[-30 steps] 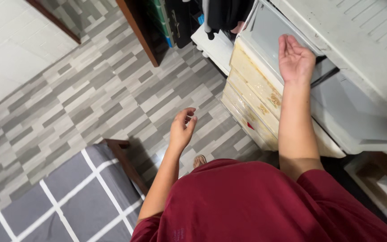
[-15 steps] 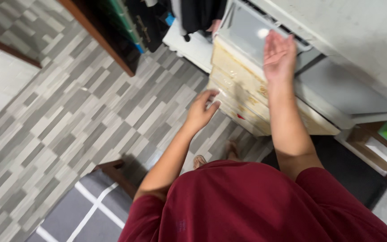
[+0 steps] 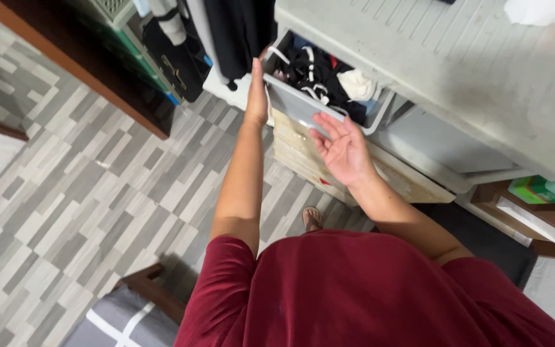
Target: The person sweeps the floor in a hallway and bedroom using a broom and a dustpan, then puts away a storage lid and organizes items in a dresser drawer.
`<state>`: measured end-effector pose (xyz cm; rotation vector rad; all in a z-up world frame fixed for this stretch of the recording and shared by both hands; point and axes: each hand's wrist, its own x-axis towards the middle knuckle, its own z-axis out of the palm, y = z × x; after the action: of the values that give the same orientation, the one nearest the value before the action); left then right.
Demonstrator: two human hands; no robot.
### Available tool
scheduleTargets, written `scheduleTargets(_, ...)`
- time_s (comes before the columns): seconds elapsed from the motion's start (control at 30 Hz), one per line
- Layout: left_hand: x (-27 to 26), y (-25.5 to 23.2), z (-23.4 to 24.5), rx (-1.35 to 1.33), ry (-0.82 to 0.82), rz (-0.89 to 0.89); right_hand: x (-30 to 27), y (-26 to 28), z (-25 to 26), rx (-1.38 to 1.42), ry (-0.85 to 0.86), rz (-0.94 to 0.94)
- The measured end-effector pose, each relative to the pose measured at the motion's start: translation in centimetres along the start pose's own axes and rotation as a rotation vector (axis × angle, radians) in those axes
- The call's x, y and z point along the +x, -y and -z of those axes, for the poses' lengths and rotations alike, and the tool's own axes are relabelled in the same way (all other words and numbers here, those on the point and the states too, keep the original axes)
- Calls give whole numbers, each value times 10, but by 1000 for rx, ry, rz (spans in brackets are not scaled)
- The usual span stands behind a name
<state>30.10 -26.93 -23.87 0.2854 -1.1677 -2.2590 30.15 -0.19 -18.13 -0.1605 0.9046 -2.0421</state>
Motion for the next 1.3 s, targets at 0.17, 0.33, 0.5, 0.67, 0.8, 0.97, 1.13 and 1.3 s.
scheduleTargets(0.17,-9,-25,-2,835,-262,-209,-2,2,3,3,37,-37)
scheduleTargets(0.33,-51,-85,-76,1451,-289,-673,-1,-3,3,20,-4,-42)
scheduleTargets(0.5,-48,-98,-153,1143,-13,-782,7,-10,-2,23,-19,-41)
scheduleTargets(0.67,-35,-90,-211,578,372,-611,11,-17,-2,80,-72,-13)
scheduleTargets(0.8,-38,-86,-210,803,401,-758,14,-21,7,126,0,-2)
scheduleTargets(0.97,-66,-77,-151,1420,383,-614,8,-10,3,216,41,-34)
scheduleTargets(1.13,-68,-81,-117,1436,419,-526,-18,35,-10,-100,157,-179)
scheduleTargets(1.3,-65,-83,-115,1290,425,-518,17,107,-24,-1262,13,442)
